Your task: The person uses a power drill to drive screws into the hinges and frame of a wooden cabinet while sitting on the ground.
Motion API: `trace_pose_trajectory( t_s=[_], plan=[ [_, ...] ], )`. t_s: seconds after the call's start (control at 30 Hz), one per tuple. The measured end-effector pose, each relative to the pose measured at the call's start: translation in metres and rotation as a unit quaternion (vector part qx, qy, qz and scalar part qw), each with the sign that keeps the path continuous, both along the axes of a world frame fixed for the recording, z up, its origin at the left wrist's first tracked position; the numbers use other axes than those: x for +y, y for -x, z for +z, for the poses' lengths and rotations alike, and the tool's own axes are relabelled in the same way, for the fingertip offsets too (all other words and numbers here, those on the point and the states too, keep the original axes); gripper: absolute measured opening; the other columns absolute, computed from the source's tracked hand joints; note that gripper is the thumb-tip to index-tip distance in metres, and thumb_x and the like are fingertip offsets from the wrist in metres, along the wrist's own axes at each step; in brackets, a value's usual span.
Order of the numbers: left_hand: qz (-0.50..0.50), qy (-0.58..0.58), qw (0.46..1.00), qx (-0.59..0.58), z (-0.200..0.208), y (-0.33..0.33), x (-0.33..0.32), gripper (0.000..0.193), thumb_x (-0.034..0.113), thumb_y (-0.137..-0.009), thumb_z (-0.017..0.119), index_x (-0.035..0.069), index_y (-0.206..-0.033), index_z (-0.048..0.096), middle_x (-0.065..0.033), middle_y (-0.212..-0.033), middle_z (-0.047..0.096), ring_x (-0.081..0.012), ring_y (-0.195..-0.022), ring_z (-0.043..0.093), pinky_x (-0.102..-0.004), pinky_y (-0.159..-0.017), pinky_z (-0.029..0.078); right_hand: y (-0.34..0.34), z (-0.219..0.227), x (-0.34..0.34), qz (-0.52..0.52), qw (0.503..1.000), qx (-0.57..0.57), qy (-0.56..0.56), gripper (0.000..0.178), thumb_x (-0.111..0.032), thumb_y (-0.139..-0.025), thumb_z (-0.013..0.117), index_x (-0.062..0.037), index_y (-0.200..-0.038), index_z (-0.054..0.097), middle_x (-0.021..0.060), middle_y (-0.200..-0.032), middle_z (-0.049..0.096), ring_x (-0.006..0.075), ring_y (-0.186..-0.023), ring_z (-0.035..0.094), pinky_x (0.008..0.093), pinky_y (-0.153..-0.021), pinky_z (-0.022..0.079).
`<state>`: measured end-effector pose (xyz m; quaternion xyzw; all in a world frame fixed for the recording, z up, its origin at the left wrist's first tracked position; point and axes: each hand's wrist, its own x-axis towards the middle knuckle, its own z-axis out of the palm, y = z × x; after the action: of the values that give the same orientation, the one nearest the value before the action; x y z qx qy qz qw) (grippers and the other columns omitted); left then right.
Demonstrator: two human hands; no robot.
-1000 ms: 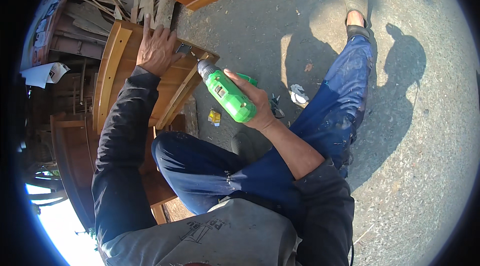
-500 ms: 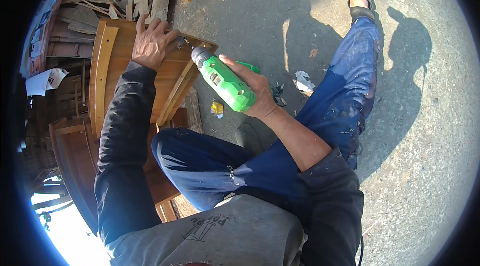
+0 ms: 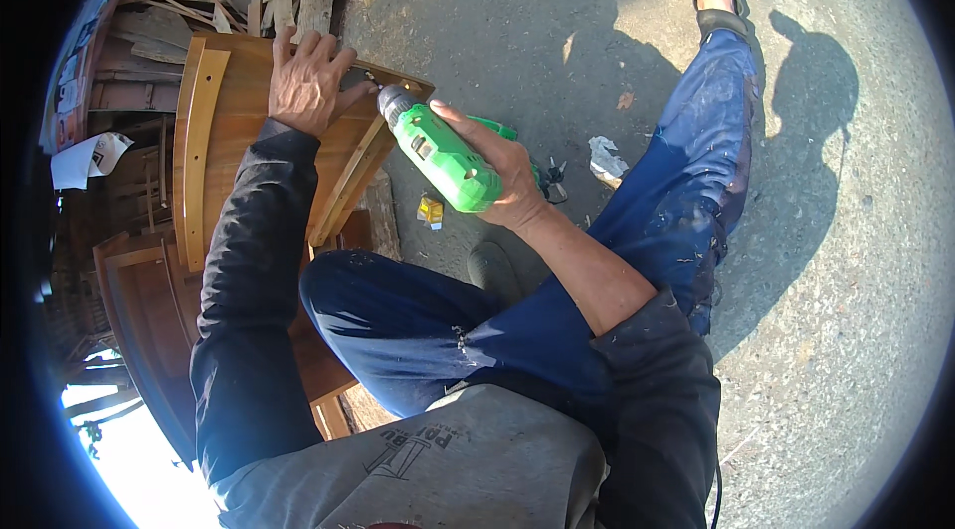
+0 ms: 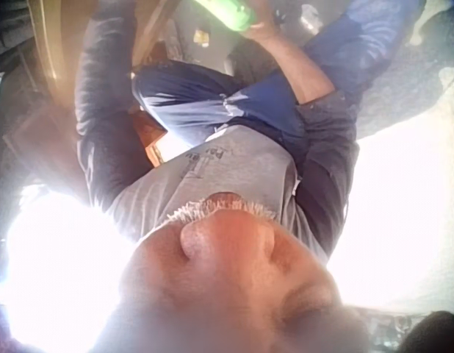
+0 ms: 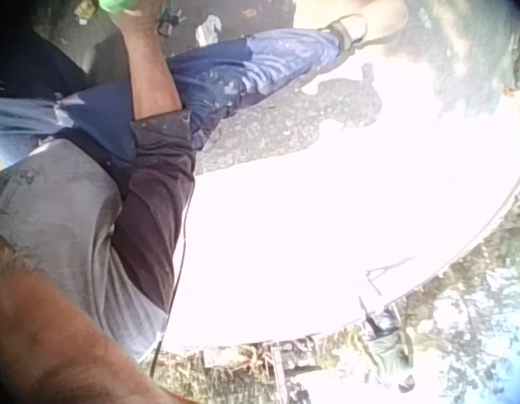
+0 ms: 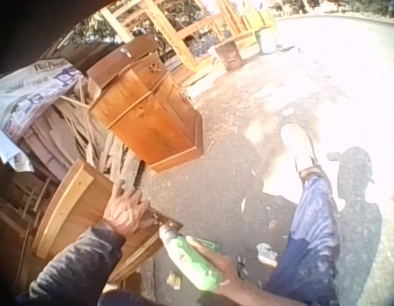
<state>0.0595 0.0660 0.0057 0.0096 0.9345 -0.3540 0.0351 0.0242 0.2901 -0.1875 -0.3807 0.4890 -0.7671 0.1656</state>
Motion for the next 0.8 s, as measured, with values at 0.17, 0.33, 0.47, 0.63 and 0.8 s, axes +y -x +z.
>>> trace_pose_trajectory(
  t_s=[0.17, 0.33, 0.47, 0.63, 0.8],
  plan=[
    [-0.002, -0.001, 1.000, -0.001, -0.0003, 0.0004, 0.0000, 0.040, 0.051, -0.082, 0.075, 0.014, -0.094, 0.068, -0.0048, -0.095, 0.061, -0.0237, -0.106, 0.056, -0.0537, -0.112, 0.029, 0.0010, -0.0023, -0.0033, 0.017, 1.000, -0.022, 0.009, 0.077, -0.010, -0.078, 0.083, -0.0131, -0.148, 0.049, 0.0097, -0.138, 0.063, 0.0251, -0.117, 0.068, 0.0340, -0.100, 0.056],
    [-0.002, 0.005, 1.000, 0.004, 0.0010, -0.0012, 0.0042, 0.038, 0.046, -0.077, 0.079, 0.014, -0.096, 0.068, -0.0034, -0.094, 0.060, -0.0224, -0.103, 0.057, -0.0512, -0.110, 0.031, 0.0021, 0.0010, -0.0057, 0.003, 1.000, 0.007, 0.014, 0.078, -0.009, -0.078, 0.083, -0.0115, -0.148, 0.049, 0.0104, -0.137, 0.063, 0.0259, -0.117, 0.068, 0.0344, -0.099, 0.056],
    [-0.014, -0.001, 1.000, 0.006, -0.0005, -0.0005, 0.0027, 0.038, 0.045, -0.076, 0.079, 0.014, -0.096, 0.068, -0.0033, -0.094, 0.060, -0.0225, -0.104, 0.056, -0.0497, -0.108, 0.032, 0.0018, -0.0030, -0.0066, 0.005, 1.000, 0.009, 0.003, 0.077, -0.009, -0.079, 0.082, -0.0111, -0.148, 0.049, 0.0106, -0.137, 0.064, 0.0264, -0.118, 0.067, 0.0344, -0.100, 0.056],
    [-0.002, 0.006, 1.000, -0.002, 0.0006, -0.0016, 0.0056, 0.039, 0.044, -0.075, 0.080, 0.013, -0.096, 0.069, -0.0034, -0.094, 0.060, -0.0225, -0.103, 0.056, -0.0475, -0.105, 0.034, 0.0012, 0.0033, -0.0018, -0.017, 0.999, 0.035, -0.004, 0.076, -0.010, -0.079, 0.082, -0.0115, -0.148, 0.049, 0.0109, -0.138, 0.063, 0.0263, -0.120, 0.066, 0.0344, -0.101, 0.055],
    [-0.003, 0.010, 1.000, -0.003, -0.0020, -0.0005, 0.0040, 0.041, 0.045, -0.073, 0.081, 0.013, -0.096, 0.069, -0.0036, -0.095, 0.060, -0.0224, -0.103, 0.056, -0.0463, -0.104, 0.035, -0.0008, 0.0066, 0.0009, -0.004, 1.000, 0.025, -0.012, 0.078, -0.012, -0.079, 0.082, -0.0131, -0.148, 0.047, 0.0113, -0.139, 0.062, 0.0268, -0.122, 0.065, 0.0352, -0.102, 0.054]
  ],
)
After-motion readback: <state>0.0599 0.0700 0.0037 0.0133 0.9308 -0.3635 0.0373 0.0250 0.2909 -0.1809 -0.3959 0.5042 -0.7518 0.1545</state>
